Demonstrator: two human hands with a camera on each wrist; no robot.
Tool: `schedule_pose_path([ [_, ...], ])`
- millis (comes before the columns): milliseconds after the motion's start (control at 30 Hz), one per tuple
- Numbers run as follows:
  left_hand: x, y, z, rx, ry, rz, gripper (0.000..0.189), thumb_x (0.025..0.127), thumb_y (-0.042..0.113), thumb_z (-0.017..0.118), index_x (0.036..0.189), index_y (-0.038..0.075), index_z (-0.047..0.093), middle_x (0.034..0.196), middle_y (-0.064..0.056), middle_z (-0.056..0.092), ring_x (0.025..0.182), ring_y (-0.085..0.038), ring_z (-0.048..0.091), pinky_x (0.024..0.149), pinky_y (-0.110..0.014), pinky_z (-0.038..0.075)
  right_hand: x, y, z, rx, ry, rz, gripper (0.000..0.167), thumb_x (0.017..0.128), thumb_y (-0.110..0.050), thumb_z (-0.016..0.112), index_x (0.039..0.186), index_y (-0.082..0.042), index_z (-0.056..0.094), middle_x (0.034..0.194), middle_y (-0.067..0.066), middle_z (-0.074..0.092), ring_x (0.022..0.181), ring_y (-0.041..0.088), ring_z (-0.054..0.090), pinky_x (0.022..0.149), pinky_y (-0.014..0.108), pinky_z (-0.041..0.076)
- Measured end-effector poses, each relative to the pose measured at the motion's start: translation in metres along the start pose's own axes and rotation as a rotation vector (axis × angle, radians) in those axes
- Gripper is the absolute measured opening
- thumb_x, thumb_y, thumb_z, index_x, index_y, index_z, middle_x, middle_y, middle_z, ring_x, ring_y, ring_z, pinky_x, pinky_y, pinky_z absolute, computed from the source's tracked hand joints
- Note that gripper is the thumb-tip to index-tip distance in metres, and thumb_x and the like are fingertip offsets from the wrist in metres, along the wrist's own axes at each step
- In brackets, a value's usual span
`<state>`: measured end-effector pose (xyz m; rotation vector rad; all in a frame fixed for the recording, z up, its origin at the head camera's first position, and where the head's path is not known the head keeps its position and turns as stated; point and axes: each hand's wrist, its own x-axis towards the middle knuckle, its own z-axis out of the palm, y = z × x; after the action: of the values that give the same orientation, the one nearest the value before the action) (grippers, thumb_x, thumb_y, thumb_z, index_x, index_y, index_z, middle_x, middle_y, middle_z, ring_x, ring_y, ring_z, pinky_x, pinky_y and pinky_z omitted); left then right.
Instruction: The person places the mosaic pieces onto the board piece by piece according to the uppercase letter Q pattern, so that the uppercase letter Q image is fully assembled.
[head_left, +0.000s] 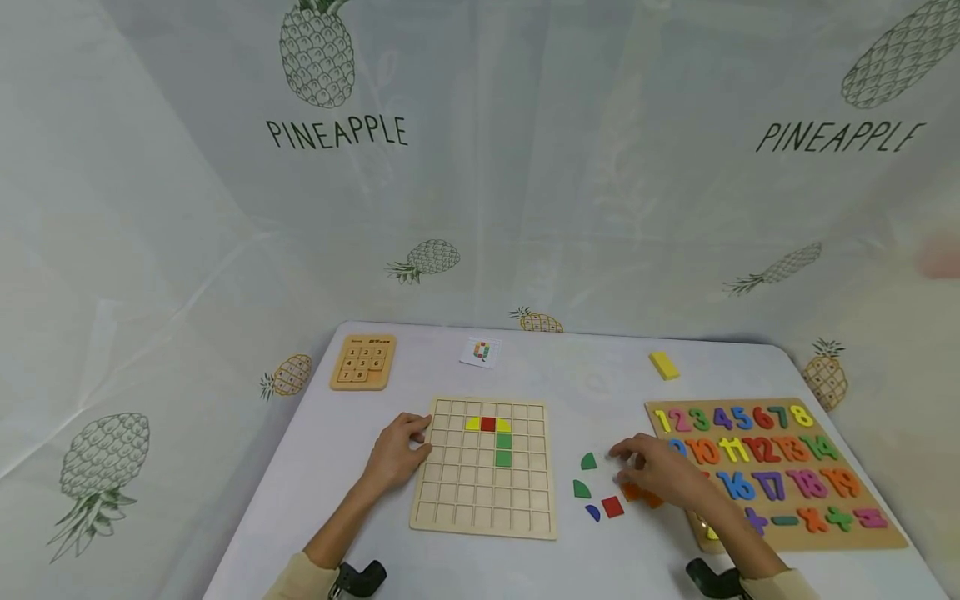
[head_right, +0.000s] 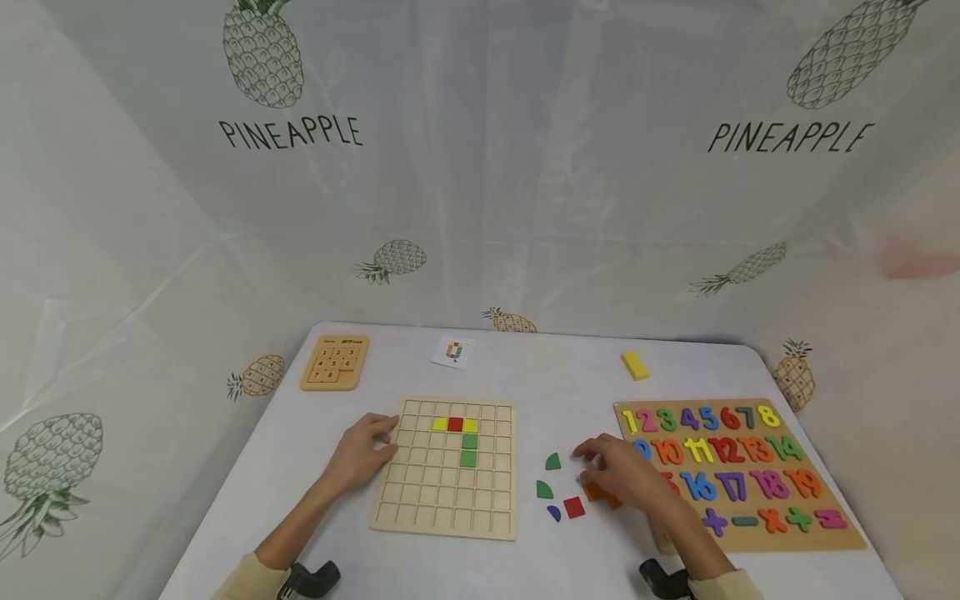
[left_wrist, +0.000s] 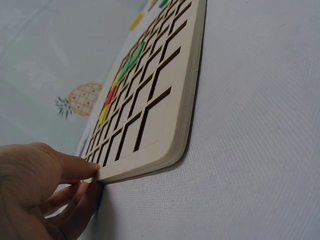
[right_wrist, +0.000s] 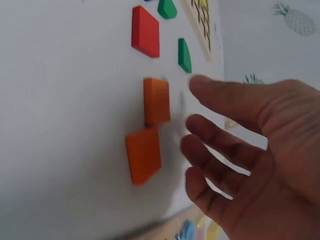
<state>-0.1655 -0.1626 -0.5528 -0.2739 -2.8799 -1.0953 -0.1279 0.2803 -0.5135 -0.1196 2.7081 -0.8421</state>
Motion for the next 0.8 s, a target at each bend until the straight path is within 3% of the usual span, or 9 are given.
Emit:
schedule_pose_path([
  [200,-0.001,0.0,-0.001,-0.014,-0.005,-0.008,0.051,0.083,0.008,0.079,0.131,0.001,0.065,0.116,-0.005,0.064,0.087,-0.012,0.06,0.072,-0.03,0.044,-0.017,0.012,-0.008,-0.035,-0.122,0.005,0.027,0.08,-0.024,0.085,0.104,-0.029,0.074,0.11,-0.006,0.062,0.095,0.017,0.054,0.081,0.037,0.05],
  [367,-0.001,0.001,-0.001,-0.017,-0.006,-0.006,0.05,0.083,0.008,0.078,0.131,0.001,0.065,0.119,-0.005,0.064,0.089,-0.013,0.061,0.072,-0.03,0.044,-0.02,0.016,-0.003,-0.094,-0.107,-0.065,0.025,0.078,-0.017,0.086,0.094,-0.03,0.072,0.107,-0.007,0.058,0.097,0.016,0.053,0.087,0.04,0.053],
  [600,-0.001,0.002,-0.003,-0.02,0.0,-0.005,0.05,0.083,0.008,0.079,0.131,0.001,0.066,0.118,-0.005,0.064,0.088,-0.012,0.061,0.073,-0.03,0.044,-0.014,0.012,0.005,-0.115,-0.067,-0.017,0.026,0.079,-0.008,0.085,0.089,-0.024,0.066,0.095,-0.007,0.057,0.088,0.015,0.052,0.082,0.037,0.052],
  [800,-0.002,0.002,-0.003,-0.022,0.002,0.003,0.05,0.083,0.007,0.079,0.131,0.0,0.066,0.116,-0.005,0.064,0.087,-0.012,0.06,0.073,-0.03,0.044,-0.009,-0.001,0.01,-0.028,-0.045,0.048,0.019,0.085,-0.007,0.078,0.089,-0.018,0.063,0.08,-0.003,0.058,0.074,0.016,0.053,0.062,0.03,0.049],
])
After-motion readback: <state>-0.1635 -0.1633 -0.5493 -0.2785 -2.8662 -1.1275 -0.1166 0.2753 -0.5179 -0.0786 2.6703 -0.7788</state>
